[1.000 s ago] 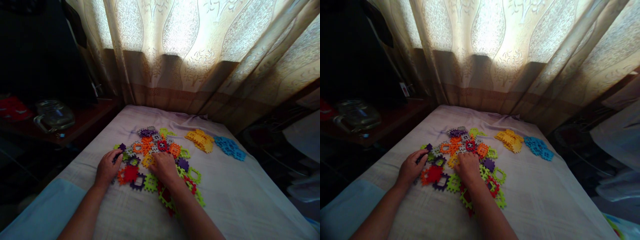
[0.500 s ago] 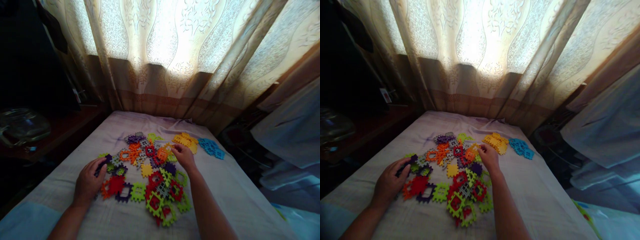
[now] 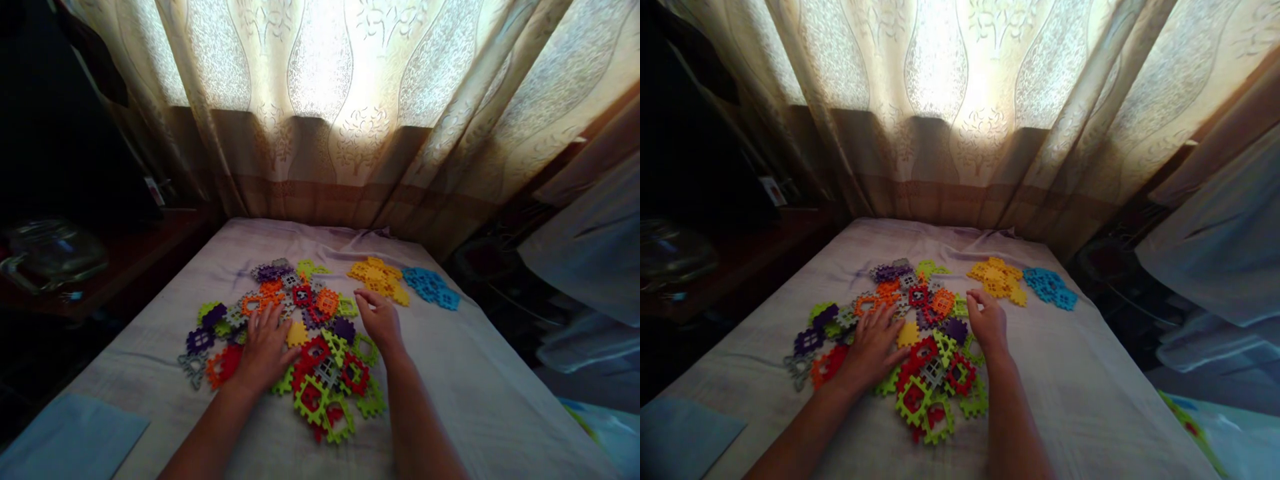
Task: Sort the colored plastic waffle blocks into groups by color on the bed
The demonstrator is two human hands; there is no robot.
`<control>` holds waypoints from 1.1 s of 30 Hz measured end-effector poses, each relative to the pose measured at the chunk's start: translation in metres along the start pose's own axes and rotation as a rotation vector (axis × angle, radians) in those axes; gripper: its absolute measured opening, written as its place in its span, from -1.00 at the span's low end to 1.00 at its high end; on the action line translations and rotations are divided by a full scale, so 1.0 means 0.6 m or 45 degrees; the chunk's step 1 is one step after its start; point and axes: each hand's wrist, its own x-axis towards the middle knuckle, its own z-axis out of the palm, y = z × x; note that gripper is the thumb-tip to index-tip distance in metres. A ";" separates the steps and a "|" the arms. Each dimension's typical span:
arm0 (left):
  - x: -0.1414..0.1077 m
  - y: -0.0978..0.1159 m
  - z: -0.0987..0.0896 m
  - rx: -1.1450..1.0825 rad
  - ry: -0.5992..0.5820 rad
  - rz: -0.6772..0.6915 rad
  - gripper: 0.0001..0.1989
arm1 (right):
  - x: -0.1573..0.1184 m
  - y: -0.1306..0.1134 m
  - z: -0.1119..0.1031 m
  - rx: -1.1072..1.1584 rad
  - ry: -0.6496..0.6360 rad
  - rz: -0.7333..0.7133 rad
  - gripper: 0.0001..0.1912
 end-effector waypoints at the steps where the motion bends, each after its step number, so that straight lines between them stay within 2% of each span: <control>1: 0.003 -0.002 0.002 -0.007 -0.027 -0.010 -0.50 | 0.000 -0.003 0.001 0.009 -0.017 0.010 -0.61; 6: 0.008 -0.015 0.006 -0.078 -0.054 -0.050 -0.56 | -0.001 -0.016 0.001 0.009 -0.074 0.027 -0.61; 9: 0.009 -0.020 0.009 -0.115 -0.021 -0.014 -0.57 | -0.009 -0.029 0.011 0.008 -0.135 0.026 -0.65; 11: 0.009 -0.023 0.011 -0.138 0.037 0.037 -0.56 | -0.018 -0.041 0.022 0.030 -0.234 0.016 -0.67; 16: 0.008 -0.027 0.010 -0.188 0.226 0.128 -0.50 | -0.047 -0.081 0.050 0.053 -0.661 -0.069 -0.70; 21: 0.010 -0.024 0.010 -0.216 0.323 0.211 -0.51 | -0.061 -0.094 0.066 0.119 -0.793 -0.028 -0.77; 23: 0.011 -0.025 0.012 -0.210 0.343 0.207 -0.45 | -0.052 -0.081 0.064 0.161 -0.775 0.010 -0.79; 25: 0.012 -0.031 0.014 -0.181 0.344 0.197 -0.42 | -0.036 -0.057 0.055 0.186 -0.675 0.054 -0.78; 30: 0.010 -0.053 0.025 -0.073 0.301 0.135 -0.66 | 0.011 0.013 0.022 0.120 -0.324 0.273 -0.71; 33: 0.009 -0.063 0.032 -0.076 0.305 0.110 -0.70 | 0.039 0.044 0.012 0.089 -0.176 0.395 -0.69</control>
